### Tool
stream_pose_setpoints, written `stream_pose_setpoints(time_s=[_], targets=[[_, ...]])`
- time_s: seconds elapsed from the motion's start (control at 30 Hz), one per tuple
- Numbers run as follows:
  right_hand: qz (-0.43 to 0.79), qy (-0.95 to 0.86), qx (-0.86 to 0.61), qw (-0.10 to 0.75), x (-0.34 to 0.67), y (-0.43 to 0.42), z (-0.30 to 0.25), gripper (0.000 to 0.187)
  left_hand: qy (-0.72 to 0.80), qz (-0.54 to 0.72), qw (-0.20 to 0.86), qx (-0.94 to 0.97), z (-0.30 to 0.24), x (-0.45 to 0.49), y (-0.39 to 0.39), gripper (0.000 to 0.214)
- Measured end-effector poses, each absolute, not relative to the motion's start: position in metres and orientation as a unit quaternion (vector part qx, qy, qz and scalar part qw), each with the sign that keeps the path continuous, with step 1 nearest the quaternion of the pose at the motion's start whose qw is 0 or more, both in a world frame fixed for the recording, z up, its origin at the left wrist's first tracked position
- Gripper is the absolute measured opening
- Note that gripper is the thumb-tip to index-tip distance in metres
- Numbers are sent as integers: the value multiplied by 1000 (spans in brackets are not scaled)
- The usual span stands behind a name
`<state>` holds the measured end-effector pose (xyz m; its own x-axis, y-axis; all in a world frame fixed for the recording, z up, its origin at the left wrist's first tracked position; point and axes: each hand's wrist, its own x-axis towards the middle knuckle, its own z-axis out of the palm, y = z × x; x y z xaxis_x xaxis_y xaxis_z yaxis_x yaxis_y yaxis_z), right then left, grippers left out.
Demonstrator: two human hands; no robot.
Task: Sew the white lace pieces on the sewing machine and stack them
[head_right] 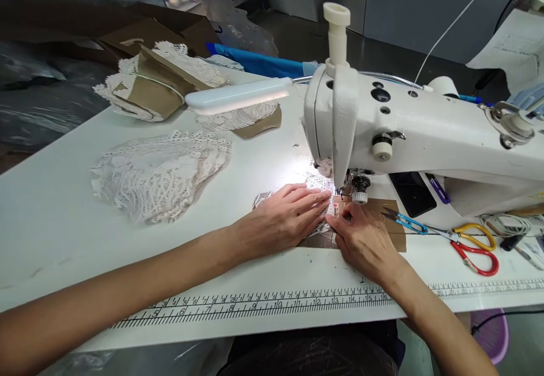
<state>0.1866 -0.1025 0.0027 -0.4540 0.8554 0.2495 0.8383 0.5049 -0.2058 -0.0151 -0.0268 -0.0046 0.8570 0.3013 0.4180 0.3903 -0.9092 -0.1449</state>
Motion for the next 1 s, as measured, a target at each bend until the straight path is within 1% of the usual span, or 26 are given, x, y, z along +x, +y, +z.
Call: stream_pose_setpoints(time_s=[0.17, 0.43, 1.0], targets=[[29, -836, -533, 126, 183, -101, 1, 37, -163, -186, 98, -964, -6, -15, -10, 25], [34, -820, -560, 113, 180, -100, 2, 42, -172, -231, 46, -956, -7, -17, -5, 25], [59, -811, -570, 121, 182, -99, 1, 40, -170, -248, 23, -954, -8, -18, -1, 32]])
